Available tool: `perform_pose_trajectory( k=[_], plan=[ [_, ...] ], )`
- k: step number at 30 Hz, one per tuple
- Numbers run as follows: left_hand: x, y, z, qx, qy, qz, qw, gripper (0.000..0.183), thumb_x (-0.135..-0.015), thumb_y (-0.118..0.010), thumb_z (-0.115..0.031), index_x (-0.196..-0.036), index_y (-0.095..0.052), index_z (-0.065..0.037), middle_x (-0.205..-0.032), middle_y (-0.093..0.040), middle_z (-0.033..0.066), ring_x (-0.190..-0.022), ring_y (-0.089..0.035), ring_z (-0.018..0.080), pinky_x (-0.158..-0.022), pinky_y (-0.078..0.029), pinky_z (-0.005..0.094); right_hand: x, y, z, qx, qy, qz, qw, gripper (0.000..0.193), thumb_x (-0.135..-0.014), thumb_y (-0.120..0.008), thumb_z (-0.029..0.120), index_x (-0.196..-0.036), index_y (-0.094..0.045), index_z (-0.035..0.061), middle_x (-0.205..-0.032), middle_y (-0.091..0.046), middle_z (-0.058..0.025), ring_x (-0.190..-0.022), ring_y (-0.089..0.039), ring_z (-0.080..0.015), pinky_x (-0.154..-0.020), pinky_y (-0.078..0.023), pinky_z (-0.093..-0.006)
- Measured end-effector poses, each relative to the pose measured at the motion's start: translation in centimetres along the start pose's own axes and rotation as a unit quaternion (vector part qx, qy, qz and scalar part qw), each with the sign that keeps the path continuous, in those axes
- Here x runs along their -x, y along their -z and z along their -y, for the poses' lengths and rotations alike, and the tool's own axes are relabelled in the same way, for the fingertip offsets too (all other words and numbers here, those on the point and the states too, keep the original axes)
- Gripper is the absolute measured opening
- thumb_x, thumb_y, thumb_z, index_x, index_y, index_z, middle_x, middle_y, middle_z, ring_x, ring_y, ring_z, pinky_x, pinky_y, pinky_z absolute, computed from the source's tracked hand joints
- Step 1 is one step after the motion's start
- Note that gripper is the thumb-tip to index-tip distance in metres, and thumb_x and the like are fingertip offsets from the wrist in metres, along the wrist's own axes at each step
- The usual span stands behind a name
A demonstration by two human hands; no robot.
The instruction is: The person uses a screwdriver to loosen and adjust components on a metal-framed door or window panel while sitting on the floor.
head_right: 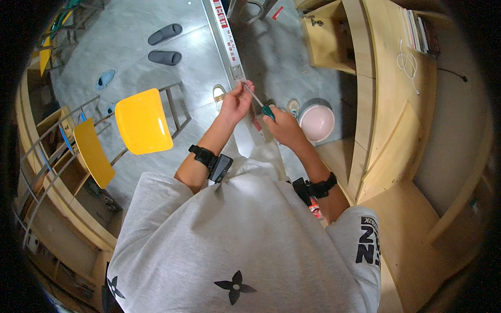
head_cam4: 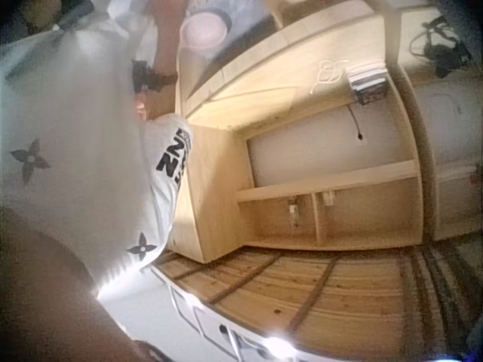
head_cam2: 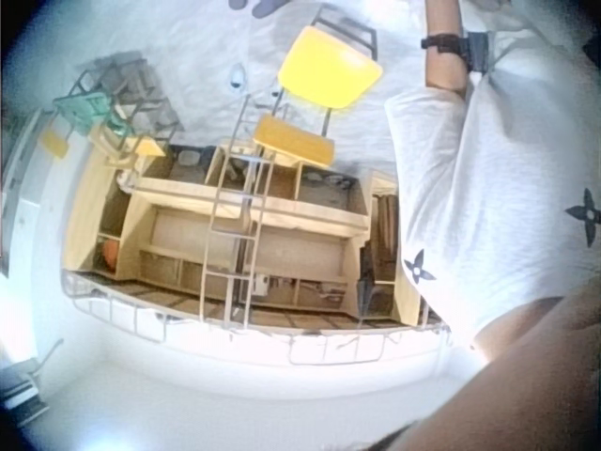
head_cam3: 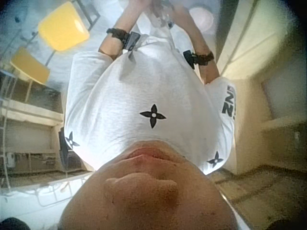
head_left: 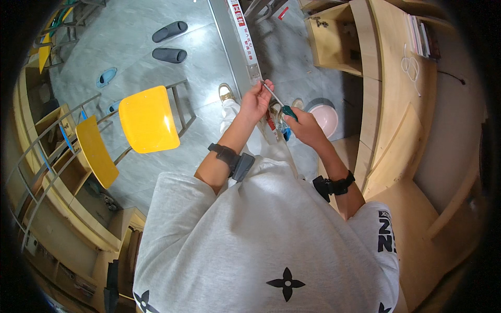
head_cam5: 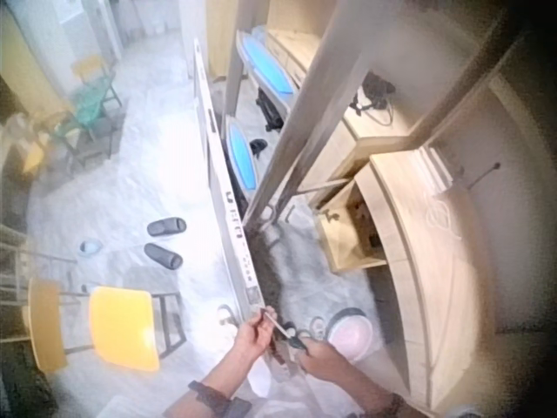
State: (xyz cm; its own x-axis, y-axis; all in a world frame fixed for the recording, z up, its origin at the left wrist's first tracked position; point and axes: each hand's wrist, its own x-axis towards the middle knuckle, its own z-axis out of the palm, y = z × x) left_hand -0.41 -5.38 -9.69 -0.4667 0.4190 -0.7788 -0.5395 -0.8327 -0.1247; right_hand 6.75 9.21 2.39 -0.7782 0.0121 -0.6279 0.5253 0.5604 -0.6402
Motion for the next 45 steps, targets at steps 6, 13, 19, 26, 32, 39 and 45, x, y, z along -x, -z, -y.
perform_pose_trajectory(
  k=[6, 13, 19, 26, 32, 39, 45],
  plan=[
    [-0.5, 0.2, 0.6, 0.026, 0.002, -0.028, 0.999, 0.013, -0.094, -0.05, -0.008, -0.1, -0.052, 0.004, -0.1, -0.06, 0.0168, -0.096, -0.061, 0.0266, -0.093, -0.051, 0.0398, -0.1, -0.1, 1.2, 0.111, 0.004, -0.028, 0.993, 0.032, -0.088, -0.053, 0.024, -0.103, -0.056, -0.003, -0.077, -0.061, -0.0251, -0.077, -0.061, -0.0403, -0.07, -0.047, -0.0456],
    [-1.4, 0.5, 0.6, 0.022, 0.002, -0.027, 0.999, 0.012, -0.094, -0.051, -0.007, -0.101, -0.051, 0.003, -0.097, -0.059, 0.0156, -0.095, -0.061, 0.0258, -0.09, -0.053, 0.0384, -0.9, 0.3, 1.1, -0.011, -0.067, 0.034, 0.997, 0.03, -0.084, -0.054, 0.022, -0.1, -0.055, -0.0032, -0.077, -0.062, -0.0253, -0.071, -0.06, -0.0432, -0.067, -0.049, -0.0457],
    [-2.0, 1.3, 0.3, 0.023, 0.0, -0.021, 1.0, 0.011, -0.094, -0.05, -0.005, -0.101, -0.05, 0.003, -0.096, -0.058, 0.015, -0.093, -0.061, 0.026, -0.088, -0.053, 0.0381, -2.0, 1.3, 2.4, -0.175, -0.151, 0.006, 0.973, 0.02, -0.08, -0.059, 0.008, -0.098, -0.057, 0.0002, -0.072, -0.055, -0.0068, -0.053, -0.054, -0.017, -0.051, -0.045, -0.0297],
    [-2.7, 0.3, 0.7, 0.133, -0.017, -0.085, 0.987, 0.014, -0.096, -0.045, -0.008, -0.101, -0.049, 0.004, -0.096, -0.058, 0.0162, -0.091, -0.061, 0.0268, -0.089, -0.053, 0.0402, -1.3, 1.4, 5.6, 0.15, 0.134, -0.137, 0.97, 0.031, -0.072, -0.06, 0.002, -0.102, -0.055, 0.0039, -0.101, -0.051, -0.0145, -0.085, -0.059, -0.0329, -0.069, -0.049, -0.0381],
    [-3.1, -0.9, 1.0, 0.124, -0.024, -0.099, 0.987, 0.018, -0.098, -0.041, -0.009, -0.104, -0.046, 0.007, -0.109, -0.055, 0.0236, -0.104, -0.058, 0.0321, -0.095, -0.051, 0.0431, -1.8, 1.6, 6.2, 0.187, 0.163, -0.136, 0.959, 0.031, -0.072, -0.06, -0.002, -0.102, -0.056, 0.0021, -0.1, -0.052, -0.0136, -0.08, -0.06, -0.0346, -0.069, -0.049, -0.0408],
    [-3.1, -1.7, 0.9, 0.15, -0.034, -0.13, 0.98, 0.021, -0.098, -0.038, -0.009, -0.108, -0.045, 0.008, -0.114, -0.053, 0.0246, -0.109, -0.056, 0.0337, -0.097, -0.05, 0.0446, -2.3, 1.7, 7.4, 0.215, 0.178, -0.106, 0.954, 0.031, -0.072, -0.062, -0.003, -0.103, -0.058, 0.0016, -0.101, -0.053, -0.0134, -0.081, -0.06, -0.0345, -0.069, -0.049, -0.0391],
    [-3.2, -2.1, 0.6, 0.169, -0.03, -0.149, 0.974, 0.023, -0.098, -0.036, -0.007, -0.111, -0.044, 0.009, -0.116, -0.052, 0.0238, -0.111, -0.055, 0.0337, -0.098, -0.049, 0.0456, -3.8, 2.3, 8.2, 0.288, 0.233, -0.078, 0.925, 0.029, -0.07, -0.06, -0.006, -0.098, -0.06, 0.0006, -0.097, -0.054, -0.0128, -0.082, -0.059, -0.0347, -0.069, -0.049, -0.0405]
  ],
)
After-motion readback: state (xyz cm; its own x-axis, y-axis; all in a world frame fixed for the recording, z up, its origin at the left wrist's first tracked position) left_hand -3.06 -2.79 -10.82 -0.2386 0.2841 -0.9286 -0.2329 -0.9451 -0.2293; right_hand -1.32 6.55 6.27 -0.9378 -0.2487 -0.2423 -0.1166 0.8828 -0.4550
